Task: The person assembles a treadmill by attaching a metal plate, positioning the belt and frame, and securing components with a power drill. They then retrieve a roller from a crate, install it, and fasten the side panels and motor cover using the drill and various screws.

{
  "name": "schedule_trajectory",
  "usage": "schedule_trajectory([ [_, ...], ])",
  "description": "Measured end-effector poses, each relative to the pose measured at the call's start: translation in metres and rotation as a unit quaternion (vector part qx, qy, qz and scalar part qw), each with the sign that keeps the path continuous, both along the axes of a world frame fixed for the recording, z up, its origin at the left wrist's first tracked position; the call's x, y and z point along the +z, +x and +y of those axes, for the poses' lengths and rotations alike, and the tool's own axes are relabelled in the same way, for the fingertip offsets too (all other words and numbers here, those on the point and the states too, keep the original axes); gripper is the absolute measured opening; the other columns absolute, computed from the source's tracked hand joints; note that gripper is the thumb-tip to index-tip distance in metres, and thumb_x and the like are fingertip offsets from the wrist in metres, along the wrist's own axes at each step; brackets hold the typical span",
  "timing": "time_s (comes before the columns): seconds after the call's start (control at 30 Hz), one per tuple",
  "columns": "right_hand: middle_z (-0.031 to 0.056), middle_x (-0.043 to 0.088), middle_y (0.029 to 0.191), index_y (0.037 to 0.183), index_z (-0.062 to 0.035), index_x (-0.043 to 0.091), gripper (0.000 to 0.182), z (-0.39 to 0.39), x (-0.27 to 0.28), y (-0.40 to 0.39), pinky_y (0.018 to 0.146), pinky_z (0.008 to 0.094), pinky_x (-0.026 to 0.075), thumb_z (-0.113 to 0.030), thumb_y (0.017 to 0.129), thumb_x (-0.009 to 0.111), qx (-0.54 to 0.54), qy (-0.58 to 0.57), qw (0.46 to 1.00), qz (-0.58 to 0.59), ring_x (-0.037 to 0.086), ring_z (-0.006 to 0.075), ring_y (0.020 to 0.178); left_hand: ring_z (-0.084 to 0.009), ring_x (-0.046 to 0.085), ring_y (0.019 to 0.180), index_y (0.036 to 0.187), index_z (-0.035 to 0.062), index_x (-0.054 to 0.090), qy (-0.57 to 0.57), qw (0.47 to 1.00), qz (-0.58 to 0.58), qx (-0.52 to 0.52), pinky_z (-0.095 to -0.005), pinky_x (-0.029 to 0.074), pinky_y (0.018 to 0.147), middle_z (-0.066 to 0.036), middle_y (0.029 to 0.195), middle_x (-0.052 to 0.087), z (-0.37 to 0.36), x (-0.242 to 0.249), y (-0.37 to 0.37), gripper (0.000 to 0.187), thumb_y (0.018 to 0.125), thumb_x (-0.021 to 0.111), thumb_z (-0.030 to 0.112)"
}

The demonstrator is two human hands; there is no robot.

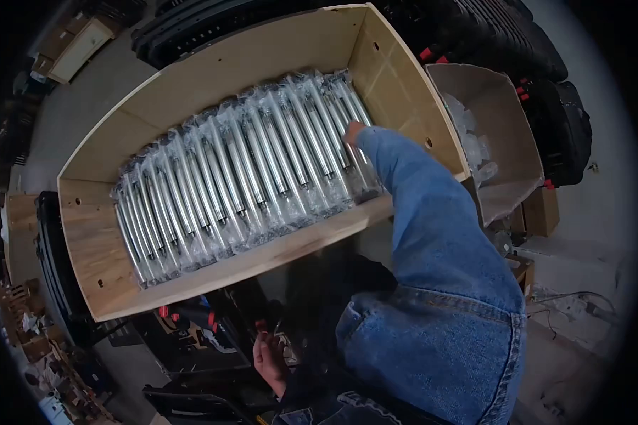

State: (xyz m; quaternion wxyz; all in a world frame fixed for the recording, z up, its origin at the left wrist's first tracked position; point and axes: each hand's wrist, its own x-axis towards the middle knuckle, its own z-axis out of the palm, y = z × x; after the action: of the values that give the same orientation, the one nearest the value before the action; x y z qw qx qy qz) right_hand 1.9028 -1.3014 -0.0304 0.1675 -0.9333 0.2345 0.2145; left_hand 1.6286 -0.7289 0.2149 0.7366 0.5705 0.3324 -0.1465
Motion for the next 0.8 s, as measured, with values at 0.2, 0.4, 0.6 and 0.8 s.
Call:
schedule_trajectory([
  [0.2, 0.0236, 0.060, 0.131, 0.131, -0.0001, 0.058, 0.066, 0.008, -0.094, -0.071, 0.100, 0.0448, 0.050, -0.040, 0.080, 0.072, -0.117, 0.072, 0.972, 0.191, 0.061, 0.0390, 0.116, -0.0135, 0.059, 0.085, 0.125, -0.0018, 0.058, 0.099, 0.992, 0.007, 0.083, -0.0269, 0.049, 0.075, -0.008, 0.099, 0.064, -0.002, 0.019, 0.051, 0.031, 0.102, 0.057, 0.019],
  [0.4, 0.0266, 0.053, 0.139, 0.140, 0.0040, 0.049, 0.083, 0.017, -0.038, -0.071, 0.103, 0.0418, 0.047, -0.045, 0.077, 0.075, -0.192, 0.150, 0.954, 0.174, 0.055, 0.0386, 0.126, -0.0159, 0.061, 0.090, 0.122, -0.0035, 0.060, 0.242, 0.965, -0.106, 0.004, -0.0291, 0.050, 0.082, -0.010, 0.102, 0.065, -0.052, 0.043, 0.156, 0.031, 0.101, 0.059, 0.019],
  [0.6, 0.0144, 0.069, 0.111, 0.122, 0.0041, 0.063, 0.058, 0.052, 0.160, -0.062, 0.087, 0.0349, 0.054, -0.041, 0.085, 0.071, -0.294, 0.547, 0.779, 0.090, 0.067, 0.0226, 0.101, -0.0306, 0.059, 0.114, 0.129, 0.0028, 0.058, 0.344, 0.758, -0.376, -0.408, -0.0404, 0.047, 0.100, -0.016, 0.122, 0.061, -0.197, 0.038, 0.270, 0.045, 0.085, 0.070, 0.003],
  [0.8, 0.0119, 0.071, 0.102, 0.123, -0.0031, 0.063, 0.061, 0.047, 0.326, -0.088, 0.071, 0.0345, 0.057, -0.057, 0.097, 0.054, -0.078, 0.766, 0.634, 0.077, 0.069, 0.0202, 0.085, -0.0357, 0.059, 0.115, 0.125, 0.0094, 0.059, 0.264, 0.543, -0.583, -0.545, -0.0489, 0.043, 0.104, -0.015, 0.116, 0.062, -0.326, 0.055, 0.294, 0.059, 0.069, 0.077, 0.006],
])
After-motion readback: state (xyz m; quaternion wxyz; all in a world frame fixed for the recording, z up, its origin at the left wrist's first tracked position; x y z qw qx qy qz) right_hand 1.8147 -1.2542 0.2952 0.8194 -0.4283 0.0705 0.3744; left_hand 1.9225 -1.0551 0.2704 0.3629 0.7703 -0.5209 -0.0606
